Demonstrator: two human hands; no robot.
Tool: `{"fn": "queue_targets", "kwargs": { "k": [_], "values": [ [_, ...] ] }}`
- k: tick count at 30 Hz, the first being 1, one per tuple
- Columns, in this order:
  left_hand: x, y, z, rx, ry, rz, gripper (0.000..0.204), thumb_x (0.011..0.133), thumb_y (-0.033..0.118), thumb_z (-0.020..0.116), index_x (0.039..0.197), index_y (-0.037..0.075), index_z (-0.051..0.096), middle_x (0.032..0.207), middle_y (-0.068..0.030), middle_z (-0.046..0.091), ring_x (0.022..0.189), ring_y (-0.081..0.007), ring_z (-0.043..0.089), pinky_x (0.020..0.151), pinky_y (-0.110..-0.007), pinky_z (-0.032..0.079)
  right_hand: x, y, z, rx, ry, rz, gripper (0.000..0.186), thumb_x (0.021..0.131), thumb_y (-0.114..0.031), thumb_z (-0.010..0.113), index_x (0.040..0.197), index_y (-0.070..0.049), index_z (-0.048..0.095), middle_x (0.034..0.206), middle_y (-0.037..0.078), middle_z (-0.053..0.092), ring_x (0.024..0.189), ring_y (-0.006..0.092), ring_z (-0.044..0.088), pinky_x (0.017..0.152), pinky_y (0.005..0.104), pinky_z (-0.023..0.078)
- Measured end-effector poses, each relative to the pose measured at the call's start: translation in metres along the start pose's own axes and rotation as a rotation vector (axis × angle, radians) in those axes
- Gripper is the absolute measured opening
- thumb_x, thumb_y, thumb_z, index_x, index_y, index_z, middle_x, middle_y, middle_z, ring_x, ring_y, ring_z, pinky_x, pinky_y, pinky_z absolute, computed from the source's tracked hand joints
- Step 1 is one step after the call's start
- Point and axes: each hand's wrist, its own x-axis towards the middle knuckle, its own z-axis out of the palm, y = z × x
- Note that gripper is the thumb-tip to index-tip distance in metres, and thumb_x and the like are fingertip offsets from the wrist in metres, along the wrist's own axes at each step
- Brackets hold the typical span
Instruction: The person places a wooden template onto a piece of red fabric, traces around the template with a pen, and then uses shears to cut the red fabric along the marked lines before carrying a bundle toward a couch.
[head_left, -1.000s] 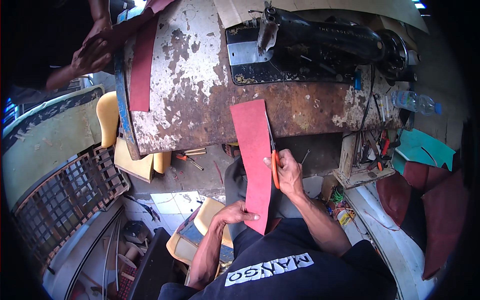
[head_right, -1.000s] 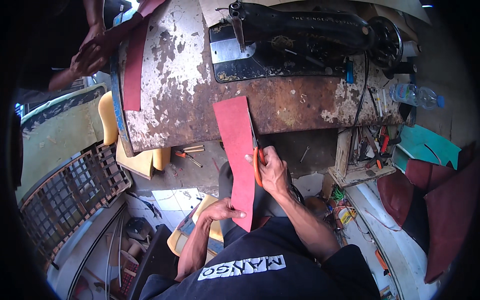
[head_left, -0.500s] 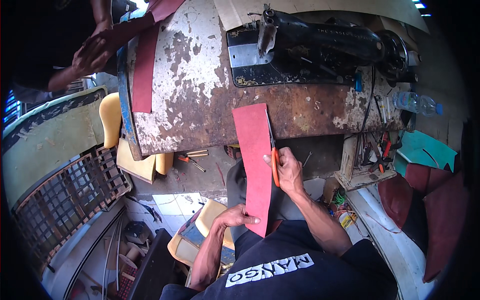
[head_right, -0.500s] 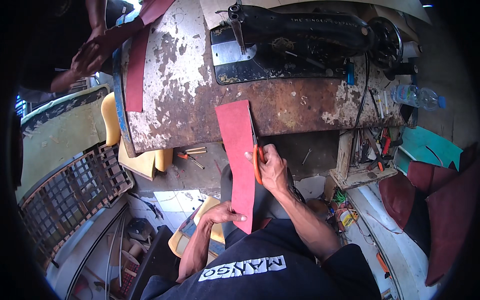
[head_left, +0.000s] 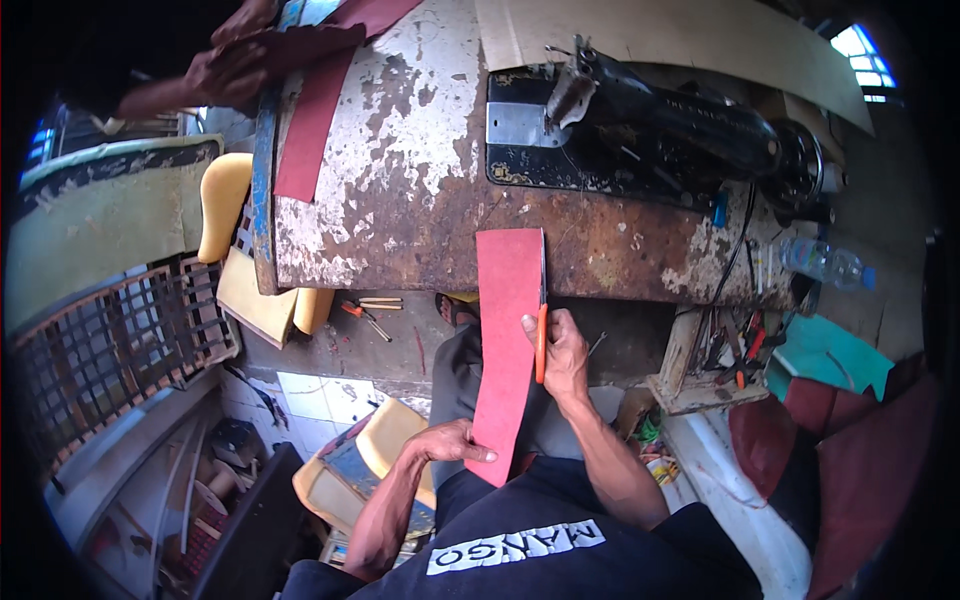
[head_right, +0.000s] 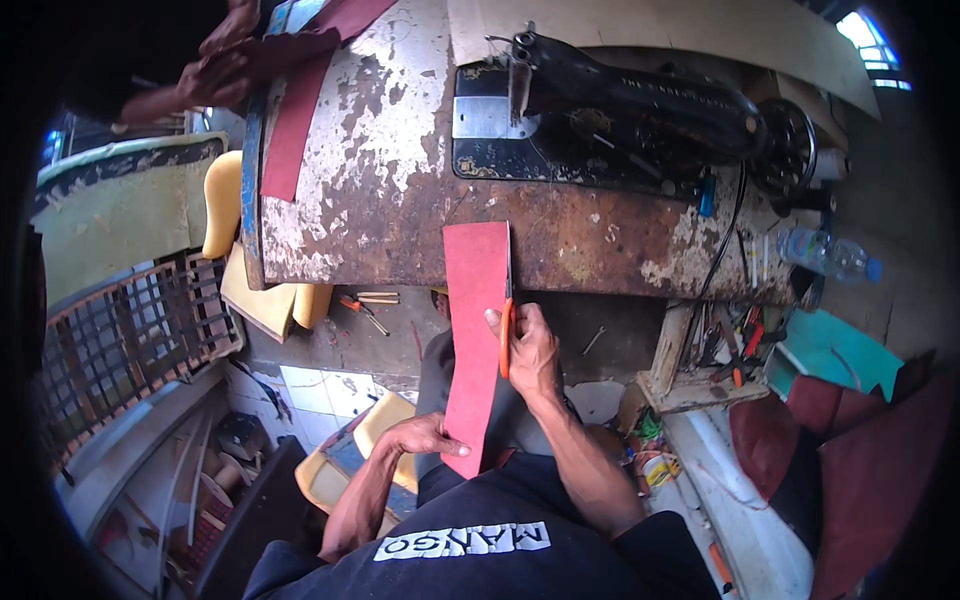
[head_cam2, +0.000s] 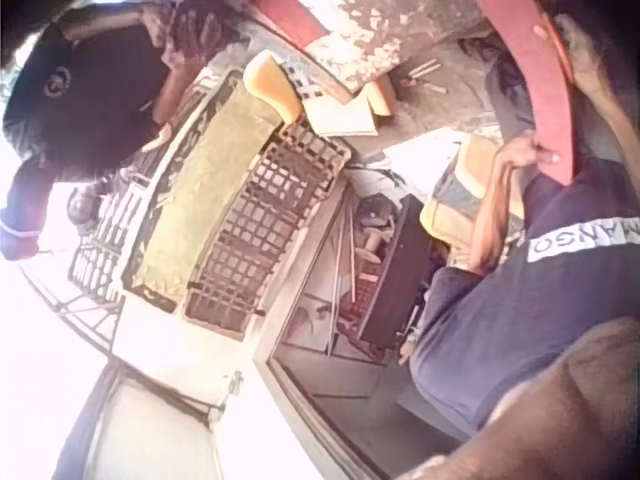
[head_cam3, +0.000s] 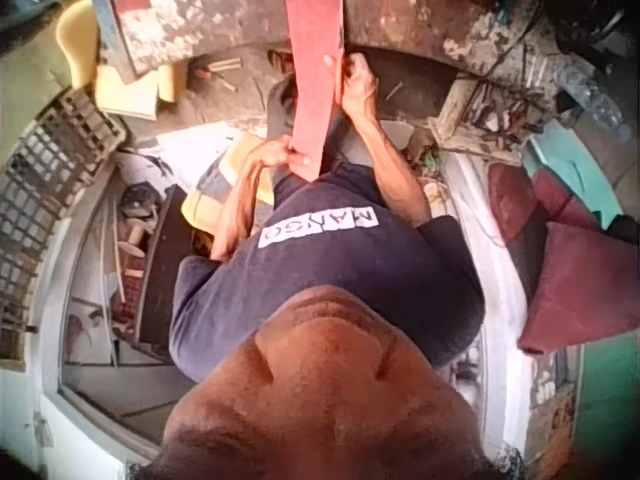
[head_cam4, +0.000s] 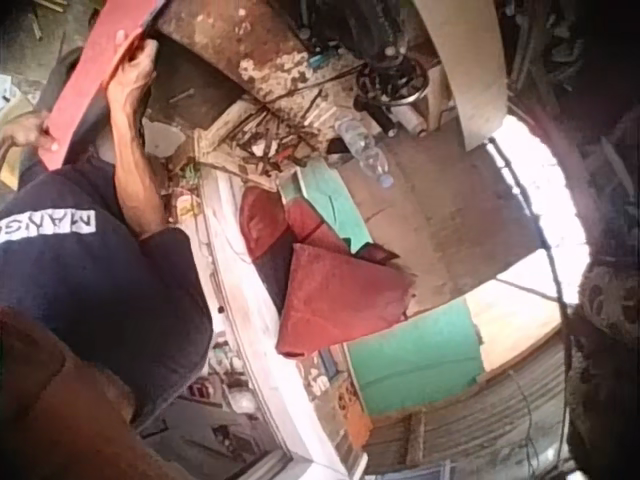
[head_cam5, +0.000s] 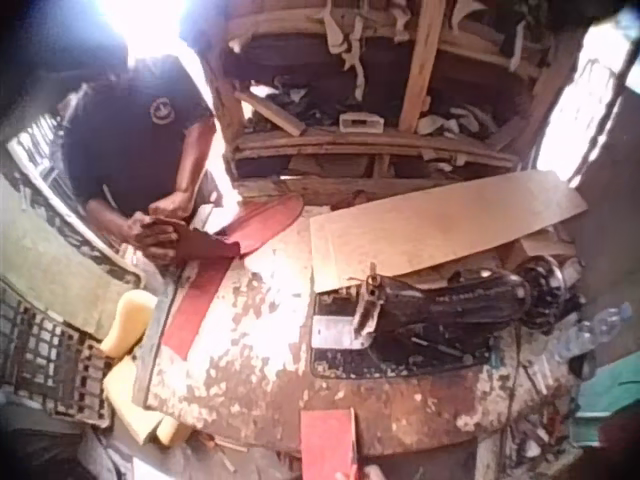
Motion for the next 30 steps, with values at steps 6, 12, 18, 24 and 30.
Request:
{"fn": "queue_targets", "kwargs": {
  "k": [6, 12, 18, 24, 30],
  "values": [
    [-0.011, -0.004, 0.002, 0.064, 0.026, 0.041, 0.042, 0.088, 0.035, 0.078, 0.107, -0.002, 0.073, 0.093, -0.0031, 0.074, 0.087, -0.0111, 0.063, 0.081, -0.03, 0.05, 0.009, 0.01, 0.011, 0.048, 0.01, -0.1, 0.038, 0.098, -0.041, 0.065, 0.091, -0.004, 0.056, 0.069, -0.004, 0.05, 0.062, 0.0041, 0.043, 0.054, 0.0232, 0.037],
    [-0.044, -0.037, 0.012, -0.108, 0.184, 0.118, 0.04, 0.088, 0.033, 0.078, 0.107, -0.002, 0.073, 0.091, -0.0013, 0.072, 0.083, -0.0101, 0.062, 0.076, -0.029, 0.049, 0.004, -0.029, 0.005, 0.138, -0.05, -0.051, 0.036, 0.095, -0.039, 0.07, 0.087, -0.008, 0.054, 0.061, -0.004, 0.049, 0.048, 0.0053, 0.045, 0.042, 0.025, 0.038],
    [-0.086, -0.107, 0.064, -0.681, 0.65, 0.419, 0.042, 0.088, 0.02, 0.076, 0.123, -0.002, 0.066, 0.116, -0.0061, 0.07, 0.104, -0.0128, 0.064, 0.093, -0.029, 0.05, 0.074, -0.086, 0.0, -0.719, 0.063, -0.672, 0.06, 0.083, -0.031, 0.077, 0.126, 0.003, 0.052, 0.116, 0.027, 0.06, 0.11, 0.0427, 0.058, 0.093, 0.0498, 0.045],
    [-0.053, -0.167, 0.064, -1.027, 1.374, 0.42, 0.04, 0.086, 0.02, 0.074, 0.118, -0.004, 0.068, 0.11, -0.0104, 0.071, 0.1, -0.0186, 0.067, 0.089, -0.035, 0.052, 0.015, -0.157, 0.047, -0.699, -0.221, -0.896, 0.048, 0.09, -0.028, 0.069, 0.126, 0.002, 0.059, 0.113, 0.025, 0.066, 0.106, 0.04, 0.064, 0.092, 0.0456, 0.05],
    [-0.017, -0.231, 0.039, -1.085, 1.39, 0.443, 0.044, 0.087, 0.025, 0.074, 0.114, -0.009, 0.064, 0.107, -0.0199, 0.068, 0.083, -0.0242, 0.071, 0.065, -0.035, 0.061, -0.107, -0.199, 0.161, -0.779, -0.817, -0.89, 0.04, 0.093, -0.028, 0.067, 0.121, 0.001, 0.064, 0.101, 0.02, 0.073, 0.094, 0.0286, 0.072, 0.084, 0.0376, 0.055]
  ]
}}
